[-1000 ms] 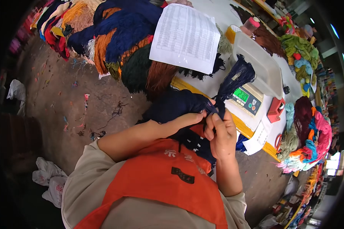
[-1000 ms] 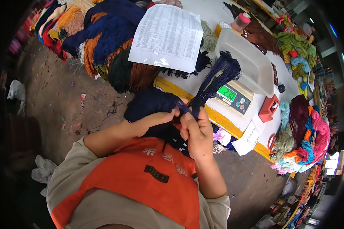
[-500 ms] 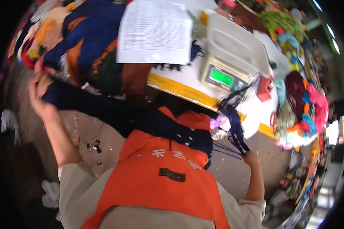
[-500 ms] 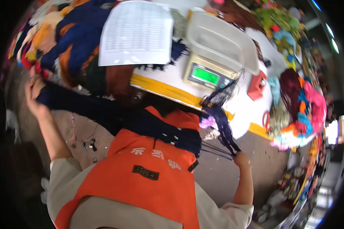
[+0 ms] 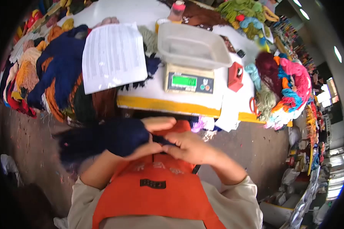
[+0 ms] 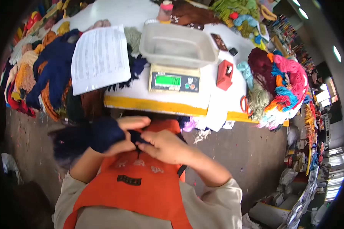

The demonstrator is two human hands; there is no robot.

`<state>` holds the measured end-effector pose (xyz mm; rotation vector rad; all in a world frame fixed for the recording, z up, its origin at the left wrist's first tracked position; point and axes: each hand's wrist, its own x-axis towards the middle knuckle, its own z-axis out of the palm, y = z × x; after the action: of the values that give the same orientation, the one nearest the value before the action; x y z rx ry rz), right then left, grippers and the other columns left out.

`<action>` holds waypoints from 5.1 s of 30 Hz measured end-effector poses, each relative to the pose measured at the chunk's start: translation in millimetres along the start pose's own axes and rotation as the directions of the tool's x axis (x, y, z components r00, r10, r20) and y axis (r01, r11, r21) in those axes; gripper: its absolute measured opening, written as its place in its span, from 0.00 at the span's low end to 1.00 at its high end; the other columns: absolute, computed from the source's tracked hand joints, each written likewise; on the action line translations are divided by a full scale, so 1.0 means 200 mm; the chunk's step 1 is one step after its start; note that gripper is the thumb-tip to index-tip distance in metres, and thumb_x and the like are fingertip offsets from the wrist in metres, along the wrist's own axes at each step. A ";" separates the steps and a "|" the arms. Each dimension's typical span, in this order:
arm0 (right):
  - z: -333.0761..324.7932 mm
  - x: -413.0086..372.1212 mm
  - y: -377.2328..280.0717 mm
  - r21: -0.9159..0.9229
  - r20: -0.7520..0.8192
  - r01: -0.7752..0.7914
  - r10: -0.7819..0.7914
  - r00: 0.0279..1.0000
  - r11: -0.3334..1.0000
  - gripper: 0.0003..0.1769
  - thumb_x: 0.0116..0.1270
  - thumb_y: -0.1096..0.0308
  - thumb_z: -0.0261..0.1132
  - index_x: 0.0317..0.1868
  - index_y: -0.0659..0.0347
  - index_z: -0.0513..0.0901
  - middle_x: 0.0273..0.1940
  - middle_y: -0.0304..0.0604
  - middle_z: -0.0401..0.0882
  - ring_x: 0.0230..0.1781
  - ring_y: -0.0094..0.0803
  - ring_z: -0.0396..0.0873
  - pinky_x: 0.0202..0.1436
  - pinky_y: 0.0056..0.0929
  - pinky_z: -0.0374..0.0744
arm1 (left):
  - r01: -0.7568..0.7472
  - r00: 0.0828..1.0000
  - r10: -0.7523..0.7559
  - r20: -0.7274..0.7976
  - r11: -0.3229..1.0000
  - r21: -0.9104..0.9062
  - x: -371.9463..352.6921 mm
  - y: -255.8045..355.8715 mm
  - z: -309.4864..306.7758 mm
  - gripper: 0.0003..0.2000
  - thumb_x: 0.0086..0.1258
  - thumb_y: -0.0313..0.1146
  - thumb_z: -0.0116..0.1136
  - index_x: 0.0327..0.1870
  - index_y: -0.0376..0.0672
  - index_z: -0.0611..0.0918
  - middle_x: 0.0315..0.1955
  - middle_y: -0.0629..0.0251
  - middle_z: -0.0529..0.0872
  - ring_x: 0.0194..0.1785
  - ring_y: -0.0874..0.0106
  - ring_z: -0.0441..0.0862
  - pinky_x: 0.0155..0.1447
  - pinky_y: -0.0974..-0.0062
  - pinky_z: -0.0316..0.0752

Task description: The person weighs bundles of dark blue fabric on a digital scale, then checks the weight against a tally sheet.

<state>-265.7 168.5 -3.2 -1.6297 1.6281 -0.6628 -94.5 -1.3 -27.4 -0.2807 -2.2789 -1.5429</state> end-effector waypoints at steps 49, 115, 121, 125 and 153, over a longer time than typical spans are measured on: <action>-0.05 -0.41 0.98 -0.327 -0.891 -0.429 -0.124 0.436 0.842 0.05 0.57 0.74 0.71 0.35 0.57 0.86 0.34 0.42 0.85 0.41 0.41 0.80 0.51 0.41 0.72 | 0.284 0.957 -0.254 -0.141 0.918 0.277 -0.01 0.09 0.16 0.16 0.71 0.31 0.59 0.59 0.43 0.82 0.29 0.68 0.87 0.32 0.72 0.85 0.40 0.73 0.78; 0.07 -0.14 0.36 0.534 -0.197 -0.074 0.209 0.958 0.842 0.13 0.67 0.75 0.70 0.51 0.63 0.81 0.40 0.31 0.82 0.38 0.16 0.76 0.45 0.18 0.75 | 0.486 0.808 -0.547 -0.218 0.829 -0.278 -0.25 0.05 -0.09 0.12 0.75 0.42 0.60 0.44 0.42 0.85 0.29 0.67 0.85 0.28 0.79 0.78 0.34 0.80 0.72; -0.11 -0.60 0.84 0.639 -0.167 -0.307 0.517 0.840 0.705 0.14 0.68 0.57 0.73 0.38 0.60 0.83 0.33 0.26 0.77 0.34 0.16 0.70 0.40 0.17 0.68 | 0.324 0.707 -0.613 -0.353 0.724 -0.609 -0.77 0.17 -0.49 0.20 0.75 0.45 0.57 0.46 0.30 0.81 0.12 0.71 0.71 0.14 0.82 0.62 0.21 0.83 0.54; -0.08 -0.83 1.02 0.644 -0.123 -0.491 0.713 0.690 0.587 0.08 0.71 0.65 0.69 0.37 0.59 0.82 0.29 0.24 0.74 0.30 0.15 0.69 0.36 0.18 0.68 | 0.338 0.540 -0.591 -0.600 0.805 -0.488 -0.98 0.29 -0.67 0.18 0.77 0.39 0.55 0.54 0.31 0.79 0.30 0.60 0.85 0.24 0.80 0.77 0.25 0.86 0.61; 0.13 0.43 -0.26 0.264 -0.512 0.426 -0.248 0.822 0.865 0.07 0.61 0.82 0.69 0.38 0.65 0.80 0.38 0.33 0.73 0.23 0.13 0.63 0.26 0.17 0.62 | 0.119 0.914 -0.037 -0.403 0.976 0.180 -0.16 0.16 -0.24 0.09 0.67 0.27 0.61 0.45 0.33 0.84 0.53 0.51 0.85 0.63 0.60 0.80 0.68 0.62 0.71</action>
<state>-207.3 84.3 10.4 -1.5627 1.3972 -1.5569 -44.4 -31.6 1.5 0.1713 -2.1124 -1.2513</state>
